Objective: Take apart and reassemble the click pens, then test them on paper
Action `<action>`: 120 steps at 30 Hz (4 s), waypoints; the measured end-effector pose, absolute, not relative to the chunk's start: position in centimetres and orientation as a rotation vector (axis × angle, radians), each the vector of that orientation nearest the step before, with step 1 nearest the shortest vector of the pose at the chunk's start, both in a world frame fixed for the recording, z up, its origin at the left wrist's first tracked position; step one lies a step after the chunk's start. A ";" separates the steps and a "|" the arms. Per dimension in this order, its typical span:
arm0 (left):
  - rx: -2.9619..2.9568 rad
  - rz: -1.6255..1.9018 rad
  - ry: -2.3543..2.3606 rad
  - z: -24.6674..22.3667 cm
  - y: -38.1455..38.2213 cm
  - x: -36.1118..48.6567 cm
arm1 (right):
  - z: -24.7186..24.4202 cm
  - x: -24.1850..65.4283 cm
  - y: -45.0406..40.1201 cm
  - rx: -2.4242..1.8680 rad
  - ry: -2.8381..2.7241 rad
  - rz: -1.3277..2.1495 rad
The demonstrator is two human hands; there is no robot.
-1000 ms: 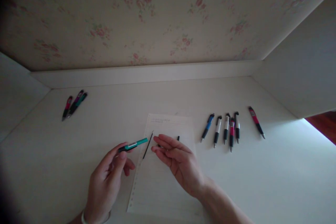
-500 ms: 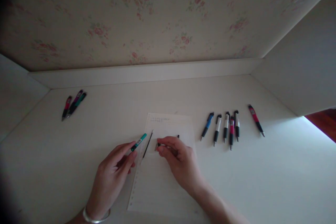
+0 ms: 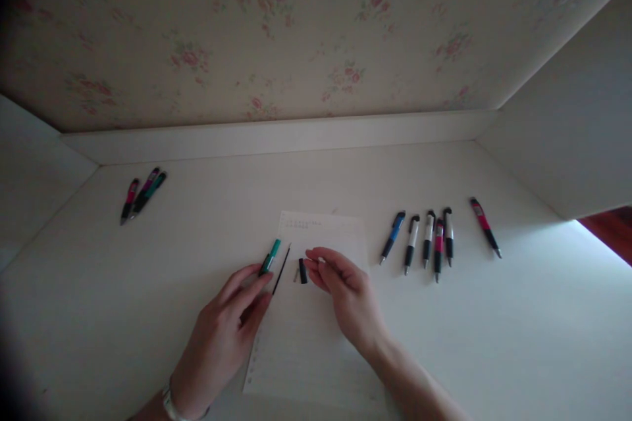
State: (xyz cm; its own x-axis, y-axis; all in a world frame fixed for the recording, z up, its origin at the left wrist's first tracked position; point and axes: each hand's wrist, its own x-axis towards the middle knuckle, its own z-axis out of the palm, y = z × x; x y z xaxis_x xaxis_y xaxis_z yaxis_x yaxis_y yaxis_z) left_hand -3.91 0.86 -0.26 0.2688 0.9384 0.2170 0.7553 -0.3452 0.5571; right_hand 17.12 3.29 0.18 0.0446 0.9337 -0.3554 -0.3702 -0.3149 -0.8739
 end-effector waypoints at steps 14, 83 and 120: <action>2.341 0.724 1.415 -0.5 0.7 -3.7 | 1.4 22.3 4.3 -1.755 -1.579 0.688; 2.281 0.640 1.522 0.2 -0.2 -2.6 | -0.5 20.3 4.0 -1.591 -1.709 0.362; 2.184 0.712 1.425 0.6 -0.1 -2.9 | -0.5 20.3 4.1 -1.628 -2.100 0.455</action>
